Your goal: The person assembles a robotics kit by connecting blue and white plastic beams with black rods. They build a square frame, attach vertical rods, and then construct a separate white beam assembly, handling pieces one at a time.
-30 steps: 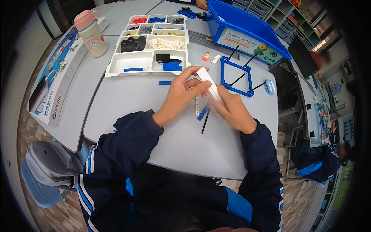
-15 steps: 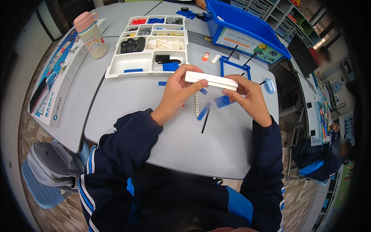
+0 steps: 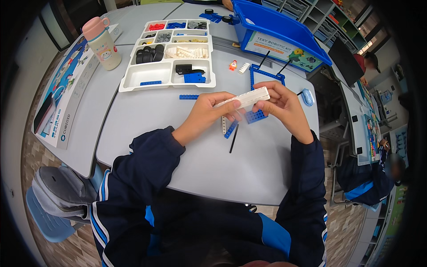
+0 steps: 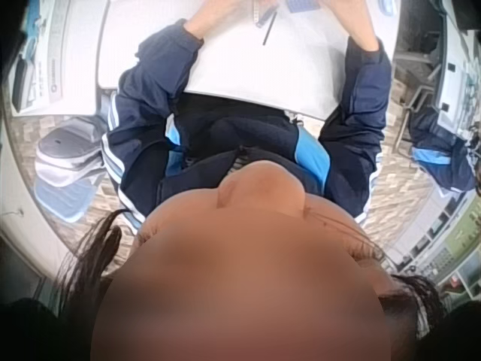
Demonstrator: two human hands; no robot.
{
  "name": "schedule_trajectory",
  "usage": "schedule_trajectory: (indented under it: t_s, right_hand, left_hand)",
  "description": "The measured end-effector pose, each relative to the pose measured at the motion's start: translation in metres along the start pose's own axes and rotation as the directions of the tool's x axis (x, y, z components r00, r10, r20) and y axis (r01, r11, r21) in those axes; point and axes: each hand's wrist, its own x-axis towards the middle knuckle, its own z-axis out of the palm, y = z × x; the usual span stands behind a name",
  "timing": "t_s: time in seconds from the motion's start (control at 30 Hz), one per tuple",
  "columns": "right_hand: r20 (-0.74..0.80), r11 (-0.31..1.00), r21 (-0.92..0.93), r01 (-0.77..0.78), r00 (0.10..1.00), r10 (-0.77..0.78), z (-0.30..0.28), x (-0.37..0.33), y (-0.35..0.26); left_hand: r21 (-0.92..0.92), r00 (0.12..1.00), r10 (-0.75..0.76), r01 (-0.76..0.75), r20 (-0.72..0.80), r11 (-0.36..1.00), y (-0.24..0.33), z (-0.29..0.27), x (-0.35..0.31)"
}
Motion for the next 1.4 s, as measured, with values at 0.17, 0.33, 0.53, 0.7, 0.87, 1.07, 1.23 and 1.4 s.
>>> schedule_trajectory:
  t_s: [0.17,0.33,0.53,0.7,0.87,1.07,1.23,1.4]
  right_hand:
    - [0.026,0.999,-0.025,-0.045,0.999,0.046,-0.007,0.004,0.003]
    - [0.078,0.993,-0.093,-0.069,0.994,0.077,-0.001,-0.001,0.0]
    - [-0.062,0.999,-0.049,-0.018,0.998,0.015,0.008,-0.002,-0.002]
    - [-0.098,0.996,-0.087,-0.016,0.995,0.007,0.008,-0.001,0.002]
    - [-0.09,0.945,-0.32,0.062,0.991,-0.096,0.023,0.0,-0.002]
    - [-0.213,0.956,-0.182,0.232,0.94,-0.268,0.045,0.037,-0.026]
    - [-0.184,0.954,-0.035,0.298,0.936,-0.299,0.052,0.102,-0.042]
    - [-0.168,0.978,0.038,0.203,0.966,-0.194,0.066,0.173,-0.043]
  left_hand:
    - [0.016,0.999,-0.019,0.018,0.05,1.0,-0.003,-0.001,0.0]
    - [0.136,0.995,-0.024,0.01,0.098,0.991,-0.004,0.003,-0.002]
    - [0.138,0.997,0.011,-0.022,0.076,0.99,-0.001,0.005,-0.003]
    - [0.123,0.996,-0.009,-0.002,0.09,0.992,0.0,0.007,-0.004]
    - [0.052,0.992,0.003,-0.009,0.128,0.999,0.002,0.006,-0.006]
    - [-0.238,0.981,0.095,-0.135,-0.172,0.962,0.024,-0.029,0.005]
    - [-0.322,0.775,0.219,-0.478,-0.593,0.818,0.052,-0.113,0.011]
    - [-0.4,0.635,0.23,-0.684,-0.737,0.61,0.059,-0.178,-0.006]
